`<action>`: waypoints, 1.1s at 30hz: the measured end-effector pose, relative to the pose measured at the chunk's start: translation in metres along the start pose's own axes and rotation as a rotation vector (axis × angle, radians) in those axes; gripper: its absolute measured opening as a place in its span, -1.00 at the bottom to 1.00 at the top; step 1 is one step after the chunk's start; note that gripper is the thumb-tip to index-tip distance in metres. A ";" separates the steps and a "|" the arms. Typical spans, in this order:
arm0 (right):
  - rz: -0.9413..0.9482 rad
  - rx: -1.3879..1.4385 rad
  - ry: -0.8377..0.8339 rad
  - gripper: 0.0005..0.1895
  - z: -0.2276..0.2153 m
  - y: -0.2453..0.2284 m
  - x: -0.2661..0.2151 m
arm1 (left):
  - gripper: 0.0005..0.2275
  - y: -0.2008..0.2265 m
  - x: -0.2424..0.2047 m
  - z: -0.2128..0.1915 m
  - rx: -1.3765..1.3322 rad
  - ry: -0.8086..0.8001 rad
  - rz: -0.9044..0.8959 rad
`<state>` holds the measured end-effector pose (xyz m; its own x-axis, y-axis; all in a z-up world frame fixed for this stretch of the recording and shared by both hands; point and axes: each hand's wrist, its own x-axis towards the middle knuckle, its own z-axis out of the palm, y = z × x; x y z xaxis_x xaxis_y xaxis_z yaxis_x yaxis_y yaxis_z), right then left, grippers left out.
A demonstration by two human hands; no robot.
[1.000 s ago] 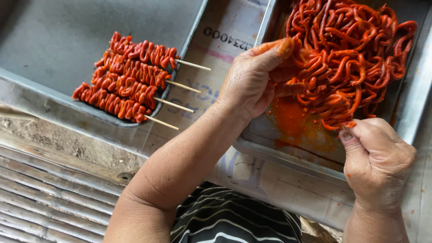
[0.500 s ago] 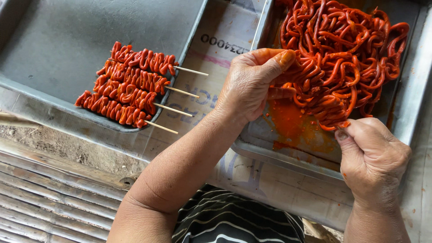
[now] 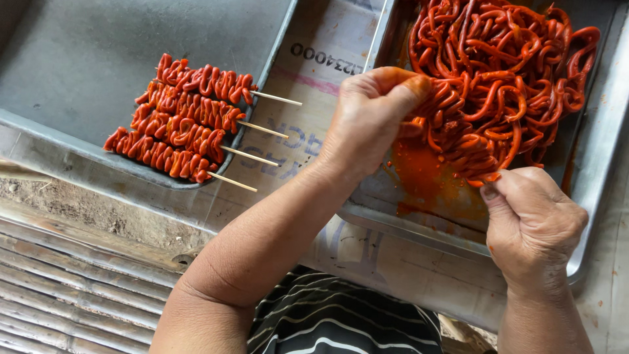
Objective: The person skewers long, thin strips of orange-colored food onto wooden sticks by hand, folding the food back and forth to create a dense, zigzag pattern on each skewer and placing the finished skewers onto a metal tray.
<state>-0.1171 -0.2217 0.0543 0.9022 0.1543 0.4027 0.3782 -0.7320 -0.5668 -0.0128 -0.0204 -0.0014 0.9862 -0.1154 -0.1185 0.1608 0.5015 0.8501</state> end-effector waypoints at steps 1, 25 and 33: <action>0.011 0.006 -0.005 -0.89 0.001 0.001 -0.001 | -0.77 -0.003 -0.001 0.002 0.163 0.035 0.060; -0.026 0.081 0.009 -0.89 0.007 0.002 0.006 | -0.69 0.006 -0.001 0.005 -0.462 -0.185 -0.104; -0.049 -0.075 -0.148 -0.89 -0.008 -0.011 0.021 | -0.74 0.008 0.001 0.004 -0.460 -0.220 -0.153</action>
<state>-0.1040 -0.2155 0.0750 0.9059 0.2826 0.3154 0.4107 -0.7680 -0.4914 -0.0107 -0.0196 0.0072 0.9267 -0.3691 -0.0713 0.3515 0.7835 0.5124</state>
